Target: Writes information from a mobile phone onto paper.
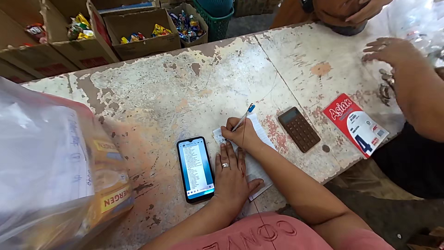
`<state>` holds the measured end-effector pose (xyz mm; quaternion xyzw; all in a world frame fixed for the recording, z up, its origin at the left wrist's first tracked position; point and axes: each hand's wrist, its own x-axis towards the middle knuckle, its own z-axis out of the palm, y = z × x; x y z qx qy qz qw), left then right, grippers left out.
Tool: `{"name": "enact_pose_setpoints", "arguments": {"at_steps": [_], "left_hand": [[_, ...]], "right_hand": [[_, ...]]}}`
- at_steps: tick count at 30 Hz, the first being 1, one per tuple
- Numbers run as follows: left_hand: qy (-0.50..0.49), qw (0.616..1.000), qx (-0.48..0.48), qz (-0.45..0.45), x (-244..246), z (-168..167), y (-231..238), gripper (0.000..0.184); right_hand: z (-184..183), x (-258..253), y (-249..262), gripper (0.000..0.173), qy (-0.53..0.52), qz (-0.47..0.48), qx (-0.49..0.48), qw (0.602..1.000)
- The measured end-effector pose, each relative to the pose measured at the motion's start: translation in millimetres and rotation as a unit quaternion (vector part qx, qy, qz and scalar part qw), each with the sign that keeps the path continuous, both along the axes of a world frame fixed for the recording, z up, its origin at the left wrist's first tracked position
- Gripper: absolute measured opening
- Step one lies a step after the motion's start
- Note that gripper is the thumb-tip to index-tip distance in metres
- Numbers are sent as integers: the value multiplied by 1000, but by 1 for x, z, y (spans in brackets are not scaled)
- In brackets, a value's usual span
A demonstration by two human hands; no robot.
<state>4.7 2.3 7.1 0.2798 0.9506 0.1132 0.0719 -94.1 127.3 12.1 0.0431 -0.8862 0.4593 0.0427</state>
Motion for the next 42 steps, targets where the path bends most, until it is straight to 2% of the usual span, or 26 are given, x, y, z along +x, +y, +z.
{"name": "enact_pose_setpoints", "arguments": {"at_steps": [3, 15, 19, 25, 31, 35, 42], "left_hand": [[2, 1000, -14, -5, 0, 1, 0, 114], [-1, 999, 35, 3, -1, -1, -1, 109], [-10, 1000, 2, -2, -1, 1, 0, 111], [-9, 1000, 10, -3, -1, 2, -1, 110], [8, 1000, -7, -4, -1, 1, 0, 114], [-7, 1000, 11, -4, -1, 1, 0, 111], [-21, 999, -25, -21, -3, 3, 0, 110]], "right_hand": [[-2, 0, 0, 33, 10, -8, -1, 1000], [-3, -1, 2, 33, 8, 17, -4, 1000], [-2, 0, 3, 33, 3, 14, 30, 999], [-5, -3, 6, 33, 21, -5, -4, 1000], [-3, -3, 7, 35, -8, 21, 5, 1000], [-4, -3, 6, 34, 14, 8, 5, 1000], [-3, -4, 6, 33, 6, -5, -9, 1000]]}}
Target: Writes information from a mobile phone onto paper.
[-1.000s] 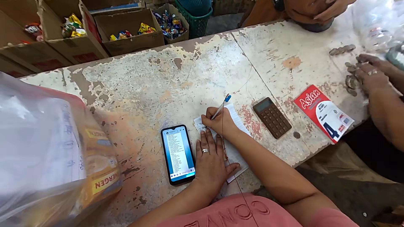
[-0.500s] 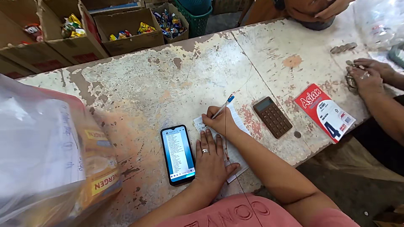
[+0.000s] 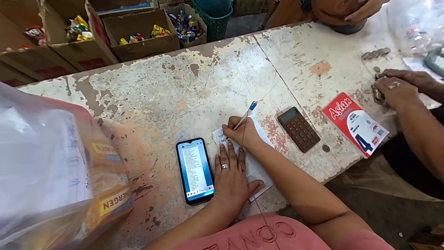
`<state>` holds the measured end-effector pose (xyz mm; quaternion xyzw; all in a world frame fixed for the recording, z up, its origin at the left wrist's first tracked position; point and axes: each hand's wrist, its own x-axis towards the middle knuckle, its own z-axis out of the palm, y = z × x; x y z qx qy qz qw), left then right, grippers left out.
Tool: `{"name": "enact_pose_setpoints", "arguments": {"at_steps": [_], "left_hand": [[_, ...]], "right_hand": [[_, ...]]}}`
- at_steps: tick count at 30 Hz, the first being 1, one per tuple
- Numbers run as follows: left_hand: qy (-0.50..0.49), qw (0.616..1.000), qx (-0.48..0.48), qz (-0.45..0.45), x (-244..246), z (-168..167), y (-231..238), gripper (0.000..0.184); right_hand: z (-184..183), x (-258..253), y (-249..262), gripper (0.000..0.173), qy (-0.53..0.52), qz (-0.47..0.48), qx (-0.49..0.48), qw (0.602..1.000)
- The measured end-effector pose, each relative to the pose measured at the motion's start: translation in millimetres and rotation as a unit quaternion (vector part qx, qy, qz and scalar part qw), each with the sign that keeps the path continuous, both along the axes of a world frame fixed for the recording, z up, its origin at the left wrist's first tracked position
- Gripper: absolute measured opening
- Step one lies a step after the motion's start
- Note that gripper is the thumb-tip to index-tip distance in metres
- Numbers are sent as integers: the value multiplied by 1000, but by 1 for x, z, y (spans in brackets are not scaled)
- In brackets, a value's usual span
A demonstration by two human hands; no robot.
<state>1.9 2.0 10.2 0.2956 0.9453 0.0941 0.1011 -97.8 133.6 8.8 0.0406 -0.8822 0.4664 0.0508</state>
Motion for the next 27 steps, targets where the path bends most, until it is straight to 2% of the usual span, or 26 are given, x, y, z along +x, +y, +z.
{"name": "enact_pose_setpoints", "arguments": {"at_steps": [6, 15, 27], "left_hand": [[0, 1000, 26, 8, 0, 0, 0, 109], [16, 1000, 19, 7, 2, 0, -1, 111], [-13, 1000, 5, 3, 0, 4, -1, 108]], "right_hand": [[1, 1, 3, 34, 0, -3, 5, 1000], [1, 1, 4, 34, -8, 7, 0, 1000], [0, 1, 6, 34, 8, 15, 8, 1000]]}}
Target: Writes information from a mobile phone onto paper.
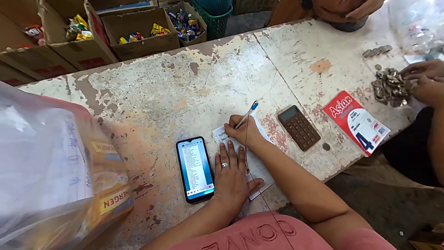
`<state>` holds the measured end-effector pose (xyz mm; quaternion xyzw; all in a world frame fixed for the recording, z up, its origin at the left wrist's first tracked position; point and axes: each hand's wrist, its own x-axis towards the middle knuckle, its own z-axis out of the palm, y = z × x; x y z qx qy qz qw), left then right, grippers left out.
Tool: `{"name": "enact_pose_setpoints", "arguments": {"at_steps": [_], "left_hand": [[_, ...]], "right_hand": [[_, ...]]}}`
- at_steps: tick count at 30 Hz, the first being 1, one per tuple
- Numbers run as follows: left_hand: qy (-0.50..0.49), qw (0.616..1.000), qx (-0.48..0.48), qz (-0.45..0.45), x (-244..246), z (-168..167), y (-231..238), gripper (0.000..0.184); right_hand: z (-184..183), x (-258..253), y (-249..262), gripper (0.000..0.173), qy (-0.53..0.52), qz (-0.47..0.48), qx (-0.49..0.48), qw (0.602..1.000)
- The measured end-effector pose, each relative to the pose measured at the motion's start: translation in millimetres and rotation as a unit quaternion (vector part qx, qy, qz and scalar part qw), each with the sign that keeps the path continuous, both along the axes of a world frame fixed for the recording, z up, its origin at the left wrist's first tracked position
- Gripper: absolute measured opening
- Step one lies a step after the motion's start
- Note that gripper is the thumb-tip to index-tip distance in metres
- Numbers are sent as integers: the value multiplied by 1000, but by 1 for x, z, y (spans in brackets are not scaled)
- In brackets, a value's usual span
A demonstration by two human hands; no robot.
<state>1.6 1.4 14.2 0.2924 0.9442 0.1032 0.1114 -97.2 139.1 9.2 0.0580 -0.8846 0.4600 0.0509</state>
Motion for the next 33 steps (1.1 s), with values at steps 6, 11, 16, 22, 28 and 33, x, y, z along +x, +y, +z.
{"name": "enact_pose_setpoints", "arguments": {"at_steps": [6, 11, 16, 22, 28, 33], "left_hand": [[-14, 1000, 16, 1, 0, -1, -2, 108], [-52, 999, -14, -5, -2, 5, -1, 109], [-66, 998, -7, -8, -3, 4, -2, 106], [-60, 998, -7, -6, -2, 3, 0, 107], [-48, 999, -2, -5, -1, 1, 0, 106], [-39, 999, 7, -1, -1, 0, 0, 106]], "right_hand": [[-3, 6, 2, 36, 45, 11, 58, 997], [0, 6, 3, 34, 5, -1, 15, 1000], [3, 4, 6, 31, -2, -31, -36, 999], [-1, 4, 7, 36, 12, -10, -4, 1000], [-2, 4, 7, 35, 7, -23, -9, 1000], [-2, 3, 9, 33, 9, -20, 3, 1000]]}}
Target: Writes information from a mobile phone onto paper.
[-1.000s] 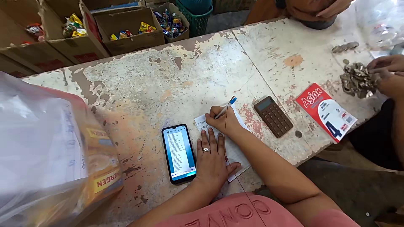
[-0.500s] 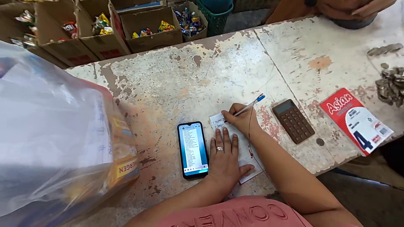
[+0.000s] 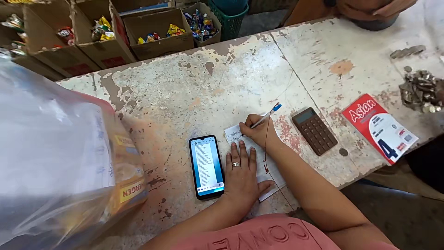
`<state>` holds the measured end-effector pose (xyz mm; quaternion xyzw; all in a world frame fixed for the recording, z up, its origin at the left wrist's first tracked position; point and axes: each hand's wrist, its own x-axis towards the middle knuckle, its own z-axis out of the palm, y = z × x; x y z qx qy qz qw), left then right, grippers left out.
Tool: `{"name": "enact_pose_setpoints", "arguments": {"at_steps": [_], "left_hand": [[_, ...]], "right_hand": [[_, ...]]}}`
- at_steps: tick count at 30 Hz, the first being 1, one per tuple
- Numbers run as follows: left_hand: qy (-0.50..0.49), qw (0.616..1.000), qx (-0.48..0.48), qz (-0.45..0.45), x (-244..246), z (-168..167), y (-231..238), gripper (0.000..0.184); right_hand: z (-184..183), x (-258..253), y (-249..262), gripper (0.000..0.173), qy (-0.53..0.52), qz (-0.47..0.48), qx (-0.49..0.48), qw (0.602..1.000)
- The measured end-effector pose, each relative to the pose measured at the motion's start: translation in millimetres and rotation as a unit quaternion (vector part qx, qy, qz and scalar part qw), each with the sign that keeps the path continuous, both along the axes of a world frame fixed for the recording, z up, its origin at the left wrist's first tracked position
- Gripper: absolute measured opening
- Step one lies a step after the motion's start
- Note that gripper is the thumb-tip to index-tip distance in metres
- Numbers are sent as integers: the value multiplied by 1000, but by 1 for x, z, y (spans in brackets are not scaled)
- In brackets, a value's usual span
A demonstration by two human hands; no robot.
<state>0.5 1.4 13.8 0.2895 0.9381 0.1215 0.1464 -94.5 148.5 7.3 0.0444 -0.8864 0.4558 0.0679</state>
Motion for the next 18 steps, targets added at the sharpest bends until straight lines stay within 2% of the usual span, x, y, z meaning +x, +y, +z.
{"name": "enact_pose_setpoints", "arguments": {"at_steps": [4, 18], "left_hand": [[27, 1000, 8, 3, 1, -3, 0, 107], [8, 1000, -1, 0, 0, 0, -1, 107]], "right_hand": [[3, -1, -1, 34, -18, -8, 3, 1000], [3, 0, -3, 33, -8, -11, 3, 1000]]}}
